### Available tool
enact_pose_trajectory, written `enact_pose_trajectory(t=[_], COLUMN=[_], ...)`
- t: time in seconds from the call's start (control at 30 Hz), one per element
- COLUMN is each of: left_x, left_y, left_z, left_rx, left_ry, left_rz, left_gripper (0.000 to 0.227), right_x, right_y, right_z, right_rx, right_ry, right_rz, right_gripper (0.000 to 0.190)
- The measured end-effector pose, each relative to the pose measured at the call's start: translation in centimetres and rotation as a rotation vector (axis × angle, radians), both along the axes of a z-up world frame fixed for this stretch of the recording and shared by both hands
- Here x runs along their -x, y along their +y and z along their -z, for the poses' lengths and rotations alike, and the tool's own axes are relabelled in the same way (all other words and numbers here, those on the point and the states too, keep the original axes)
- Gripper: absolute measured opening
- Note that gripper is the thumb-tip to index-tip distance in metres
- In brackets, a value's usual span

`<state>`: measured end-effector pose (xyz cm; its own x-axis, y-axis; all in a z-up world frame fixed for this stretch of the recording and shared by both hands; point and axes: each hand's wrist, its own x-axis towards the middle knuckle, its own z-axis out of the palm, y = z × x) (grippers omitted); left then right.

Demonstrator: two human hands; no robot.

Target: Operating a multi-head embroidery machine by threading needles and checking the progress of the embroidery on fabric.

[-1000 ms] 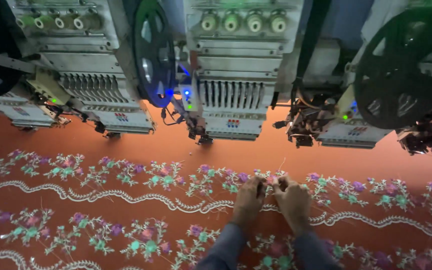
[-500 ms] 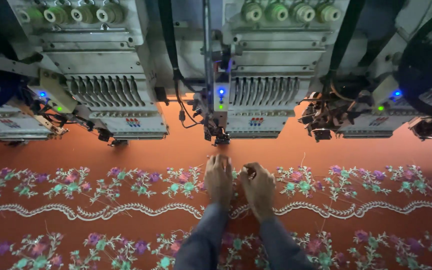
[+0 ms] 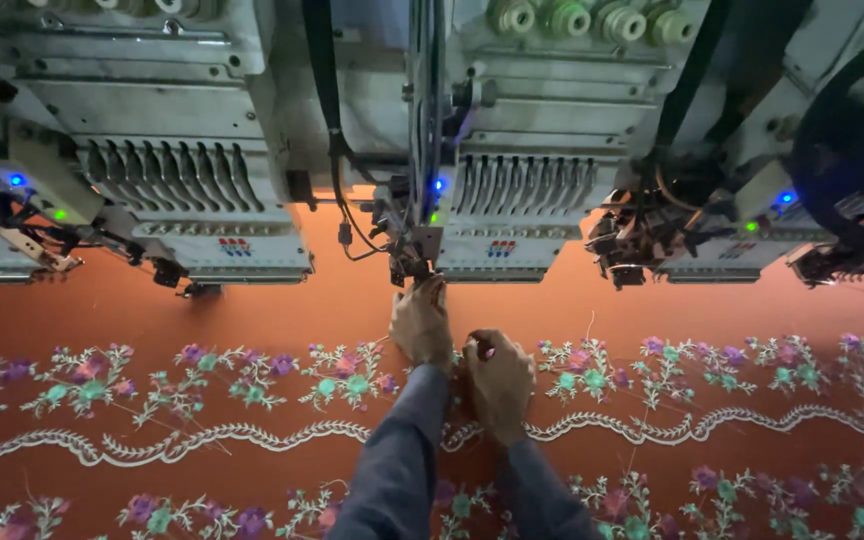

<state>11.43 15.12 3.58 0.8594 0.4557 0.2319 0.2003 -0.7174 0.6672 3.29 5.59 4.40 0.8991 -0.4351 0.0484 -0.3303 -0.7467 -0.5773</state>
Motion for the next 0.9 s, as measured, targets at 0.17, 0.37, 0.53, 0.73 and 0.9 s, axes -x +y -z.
enact_pose_trajectory(t=[0.17, 0.37, 0.53, 0.73, 0.9], left_x=[0.1, 2.5, 3.5, 3.7, 4.3], left_y=[-0.4, 0.0, -1.6, -2.7, -2.1], left_z=[1.3, -0.3, 0.4, -4.0, -4.8], left_rx=[0.0, 0.059, 0.212, 0.413, 0.843], left_ry=[0.018, 0.04, 0.084, -0.032, -0.069], left_rz=[-0.051, -0.017, 0.049, 0.172, 0.065], left_gripper=[0.01, 0.009, 0.009, 0.015, 0.024], right_x=[0.3, -0.4, -0.5, 0.8, 0.4], right_y=[0.3, 0.0, -0.4, 0.3, 0.9], right_z=[-0.6, 0.9, 1.1, -1.6, -1.9], right_rx=[-0.011, -0.011, -0.037, -0.098, -0.071], right_ry=[0.02, 0.053, 0.04, 0.033, 0.077], right_rz=[0.016, 0.025, 0.013, 0.026, 0.065], right_gripper=[0.025, 0.025, 0.023, 0.025, 0.019])
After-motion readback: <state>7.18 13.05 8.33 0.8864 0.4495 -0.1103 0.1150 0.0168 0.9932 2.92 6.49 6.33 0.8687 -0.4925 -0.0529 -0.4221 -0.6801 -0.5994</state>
